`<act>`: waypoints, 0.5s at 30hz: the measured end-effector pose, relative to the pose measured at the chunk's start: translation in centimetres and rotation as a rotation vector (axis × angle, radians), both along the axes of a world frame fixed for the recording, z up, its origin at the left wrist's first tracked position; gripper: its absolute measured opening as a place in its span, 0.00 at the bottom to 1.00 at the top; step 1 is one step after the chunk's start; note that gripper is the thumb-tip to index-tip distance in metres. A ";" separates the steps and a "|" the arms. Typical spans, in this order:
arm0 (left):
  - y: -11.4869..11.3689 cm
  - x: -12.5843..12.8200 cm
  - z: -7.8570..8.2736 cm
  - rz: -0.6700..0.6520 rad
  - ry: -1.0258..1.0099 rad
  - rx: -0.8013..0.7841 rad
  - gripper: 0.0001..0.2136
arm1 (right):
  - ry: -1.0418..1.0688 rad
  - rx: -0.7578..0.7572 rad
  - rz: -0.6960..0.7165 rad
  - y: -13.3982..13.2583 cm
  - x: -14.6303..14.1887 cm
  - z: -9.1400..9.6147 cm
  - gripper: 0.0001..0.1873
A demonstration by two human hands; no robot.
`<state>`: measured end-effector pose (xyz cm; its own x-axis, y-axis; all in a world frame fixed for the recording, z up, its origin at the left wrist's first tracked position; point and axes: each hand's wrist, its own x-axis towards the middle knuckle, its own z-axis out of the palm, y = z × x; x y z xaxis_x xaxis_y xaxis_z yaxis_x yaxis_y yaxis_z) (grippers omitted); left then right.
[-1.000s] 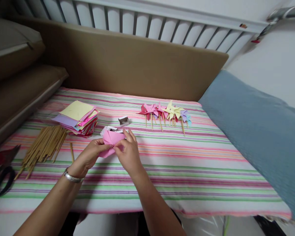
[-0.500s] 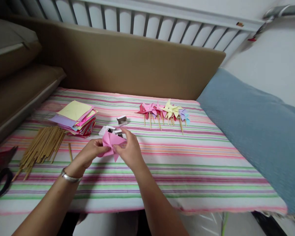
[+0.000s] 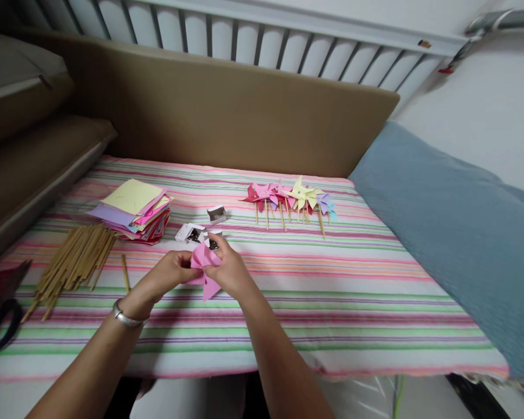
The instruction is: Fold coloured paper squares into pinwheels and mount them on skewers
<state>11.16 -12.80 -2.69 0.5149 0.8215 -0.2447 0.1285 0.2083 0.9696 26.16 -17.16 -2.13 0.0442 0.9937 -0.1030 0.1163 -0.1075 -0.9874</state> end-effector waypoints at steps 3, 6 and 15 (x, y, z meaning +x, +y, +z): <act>0.1 0.2 0.4 0.223 -0.113 -0.013 0.16 | 0.138 -0.014 -0.095 0.4 0.1 -0.1 0.38; -0.3 0.7 0.4 0.376 -0.318 -0.131 0.26 | 0.271 -0.003 -0.259 0.8 0.2 -0.3 0.38; -1.7 3.1 -1.2 0.399 -0.520 -0.309 0.13 | 0.459 0.103 -0.478 0.9 -2.4 -1.1 0.37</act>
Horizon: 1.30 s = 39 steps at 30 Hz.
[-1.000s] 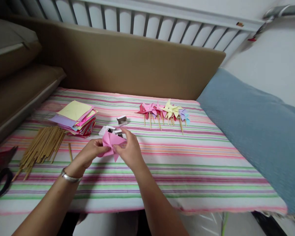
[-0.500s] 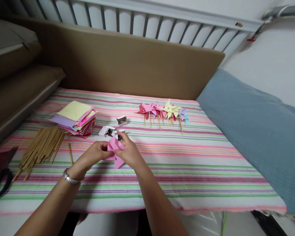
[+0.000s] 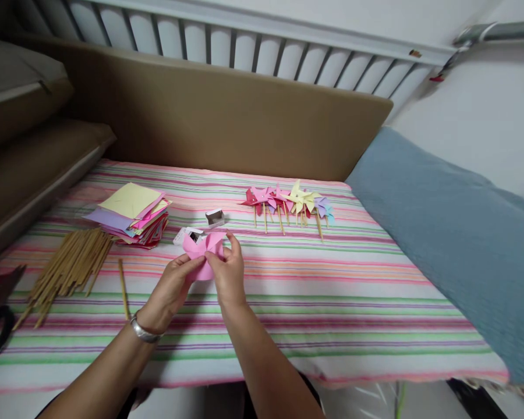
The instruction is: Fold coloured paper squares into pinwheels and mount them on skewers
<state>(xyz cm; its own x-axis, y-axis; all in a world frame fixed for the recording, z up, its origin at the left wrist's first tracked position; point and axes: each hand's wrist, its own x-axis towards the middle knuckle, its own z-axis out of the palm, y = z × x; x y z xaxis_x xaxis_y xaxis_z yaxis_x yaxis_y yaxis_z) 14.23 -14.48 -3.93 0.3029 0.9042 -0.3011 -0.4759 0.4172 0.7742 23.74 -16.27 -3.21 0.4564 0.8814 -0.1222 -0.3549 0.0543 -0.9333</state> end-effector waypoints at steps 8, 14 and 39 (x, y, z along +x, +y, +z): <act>0.9 -1.0 -0.1 0.076 0.005 -0.038 0.13 | -0.092 -0.035 0.064 0.1 -0.1 -0.5 0.34; 2.7 -3.6 0.7 0.190 0.017 -0.084 0.09 | -0.910 0.218 0.033 -1.5 1.1 0.2 0.21; 2.2 -3.2 0.3 -0.082 0.325 0.085 0.09 | -1.242 0.198 0.084 -1.2 1.0 -0.5 0.04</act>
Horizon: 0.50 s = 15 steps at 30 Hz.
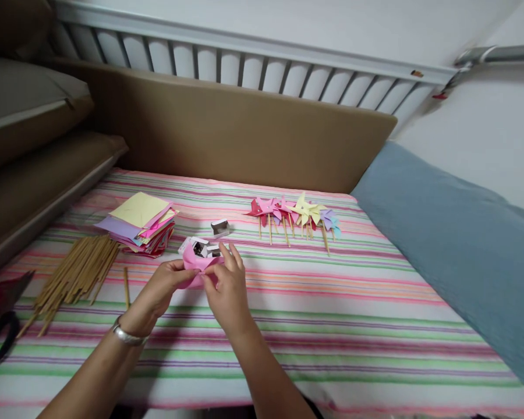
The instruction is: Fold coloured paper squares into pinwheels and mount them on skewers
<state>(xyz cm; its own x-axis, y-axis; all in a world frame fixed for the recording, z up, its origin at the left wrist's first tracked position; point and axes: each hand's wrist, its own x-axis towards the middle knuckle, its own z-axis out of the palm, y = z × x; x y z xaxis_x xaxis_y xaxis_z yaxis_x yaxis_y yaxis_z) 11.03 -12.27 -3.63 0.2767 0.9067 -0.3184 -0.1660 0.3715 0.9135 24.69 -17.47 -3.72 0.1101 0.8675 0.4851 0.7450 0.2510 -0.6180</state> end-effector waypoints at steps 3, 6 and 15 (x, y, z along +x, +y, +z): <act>0.0 -0.1 -0.2 -0.015 0.022 0.014 0.09 | -0.012 -0.017 -0.001 -0.1 0.0 0.1 0.05; 0.1 -0.3 -0.2 -0.073 0.013 0.000 0.10 | -0.016 -0.040 0.000 -0.2 0.0 0.3 0.04; 0.4 -1.1 0.5 -0.193 -0.016 -0.017 0.10 | 0.011 -0.123 -0.019 0.0 -0.2 0.2 0.04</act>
